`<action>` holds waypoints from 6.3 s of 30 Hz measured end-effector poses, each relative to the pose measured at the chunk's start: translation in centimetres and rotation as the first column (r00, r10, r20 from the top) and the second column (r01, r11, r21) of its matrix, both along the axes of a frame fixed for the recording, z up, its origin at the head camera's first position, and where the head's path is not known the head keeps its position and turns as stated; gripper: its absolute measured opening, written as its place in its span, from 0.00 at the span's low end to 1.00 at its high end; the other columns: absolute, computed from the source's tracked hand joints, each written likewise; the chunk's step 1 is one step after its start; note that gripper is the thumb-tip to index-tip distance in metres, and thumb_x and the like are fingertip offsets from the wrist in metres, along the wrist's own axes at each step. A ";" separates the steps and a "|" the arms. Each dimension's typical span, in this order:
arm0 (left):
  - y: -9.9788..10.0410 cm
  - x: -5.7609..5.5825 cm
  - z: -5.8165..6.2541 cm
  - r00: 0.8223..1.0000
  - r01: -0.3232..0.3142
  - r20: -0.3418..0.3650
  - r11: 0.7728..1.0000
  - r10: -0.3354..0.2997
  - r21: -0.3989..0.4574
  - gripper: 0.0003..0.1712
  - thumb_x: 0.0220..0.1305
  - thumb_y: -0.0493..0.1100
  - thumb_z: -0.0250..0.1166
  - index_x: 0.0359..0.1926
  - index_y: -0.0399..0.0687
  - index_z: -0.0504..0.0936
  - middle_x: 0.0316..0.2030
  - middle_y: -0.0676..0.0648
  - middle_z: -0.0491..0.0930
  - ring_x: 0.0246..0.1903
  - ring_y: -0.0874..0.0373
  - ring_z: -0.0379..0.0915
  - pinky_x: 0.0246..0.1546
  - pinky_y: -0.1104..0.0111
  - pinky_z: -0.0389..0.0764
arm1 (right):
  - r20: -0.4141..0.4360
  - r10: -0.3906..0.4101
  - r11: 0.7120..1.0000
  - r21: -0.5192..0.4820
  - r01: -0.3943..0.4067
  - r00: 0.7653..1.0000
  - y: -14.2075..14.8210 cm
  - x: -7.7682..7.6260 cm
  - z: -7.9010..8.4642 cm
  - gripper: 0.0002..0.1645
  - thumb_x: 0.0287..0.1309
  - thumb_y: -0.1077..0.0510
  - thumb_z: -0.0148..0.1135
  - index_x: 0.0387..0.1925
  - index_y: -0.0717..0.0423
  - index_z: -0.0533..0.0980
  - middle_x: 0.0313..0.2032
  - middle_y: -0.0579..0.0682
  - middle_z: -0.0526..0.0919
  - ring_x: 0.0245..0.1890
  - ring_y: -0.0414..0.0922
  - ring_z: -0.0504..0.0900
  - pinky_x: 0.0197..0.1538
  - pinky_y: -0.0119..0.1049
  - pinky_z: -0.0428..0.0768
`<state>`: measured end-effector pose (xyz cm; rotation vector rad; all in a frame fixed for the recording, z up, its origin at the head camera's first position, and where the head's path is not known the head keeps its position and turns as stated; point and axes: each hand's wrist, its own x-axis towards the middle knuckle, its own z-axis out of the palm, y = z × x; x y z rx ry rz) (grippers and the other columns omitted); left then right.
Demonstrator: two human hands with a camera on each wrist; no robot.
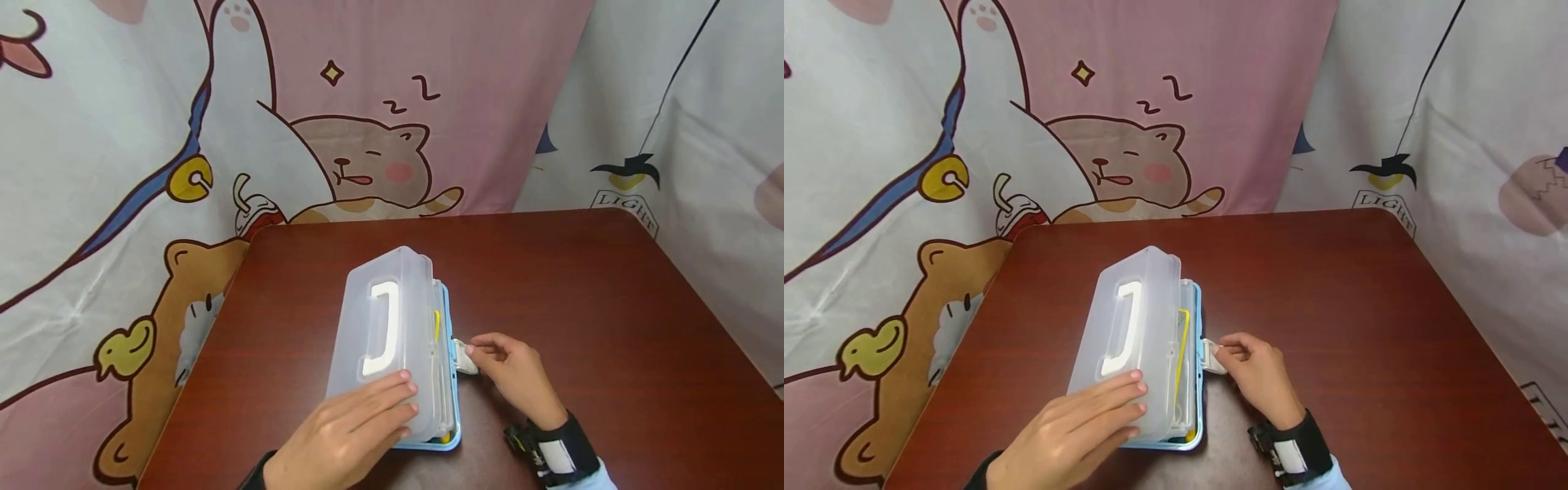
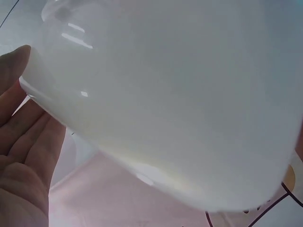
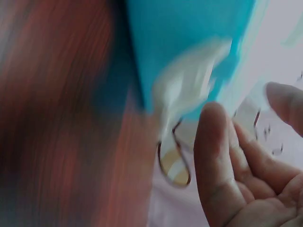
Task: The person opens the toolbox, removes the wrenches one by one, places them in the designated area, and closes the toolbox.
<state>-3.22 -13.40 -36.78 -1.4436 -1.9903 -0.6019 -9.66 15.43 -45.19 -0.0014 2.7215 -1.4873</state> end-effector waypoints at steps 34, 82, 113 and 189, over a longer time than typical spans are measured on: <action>1.4 -1.6 0.7 0.998 0.055 0.006 0.963 -0.055 -0.265 0.15 0.63 0.40 0.73 0.51 0.45 0.85 0.49 0.50 0.82 0.55 0.57 0.76 0.69 0.69 0.68 | -0.116 -0.003 0.998 -0.063 -0.005 0.993 -4.1 0.0 -0.5 0.18 0.64 0.59 0.72 0.53 0.60 0.84 0.38 0.44 0.84 0.38 0.37 0.83 0.40 0.29 0.84; -7.7 1.8 0.0 0.974 -0.175 0.217 0.844 0.071 0.507 0.19 0.58 0.37 0.79 0.41 0.24 0.84 0.50 0.29 0.85 0.61 0.44 0.79 0.62 0.70 0.77 | -0.049 -0.027 0.998 -0.057 0.024 0.998 -4.0 -0.2 -0.5 0.19 0.61 0.59 0.74 0.52 0.61 0.84 0.39 0.48 0.84 0.38 0.40 0.81 0.41 0.29 0.83; -14.8 4.8 -9.0 0.648 -0.683 0.761 0.434 -0.010 0.587 0.19 0.63 0.13 0.55 0.56 0.10 0.72 0.58 0.40 0.83 0.61 0.55 0.79 0.59 0.71 0.78 | -0.062 -0.023 0.999 -0.036 0.021 0.998 -3.9 -0.5 -0.6 0.19 0.61 0.58 0.74 0.53 0.61 0.84 0.39 0.48 0.84 0.37 0.41 0.81 0.42 0.30 0.82; -12.0 2.4 -5.8 0.475 -0.825 0.751 0.529 0.458 0.199 0.26 0.62 0.24 0.70 0.61 0.43 0.84 0.57 0.45 0.85 0.53 0.72 0.81 0.52 0.82 0.77 | -0.155 -0.049 0.992 0.106 0.066 0.987 1.2 -1.3 -0.4 0.18 0.67 0.58 0.69 0.55 0.62 0.82 0.43 0.54 0.87 0.40 0.48 0.83 0.44 0.39 0.88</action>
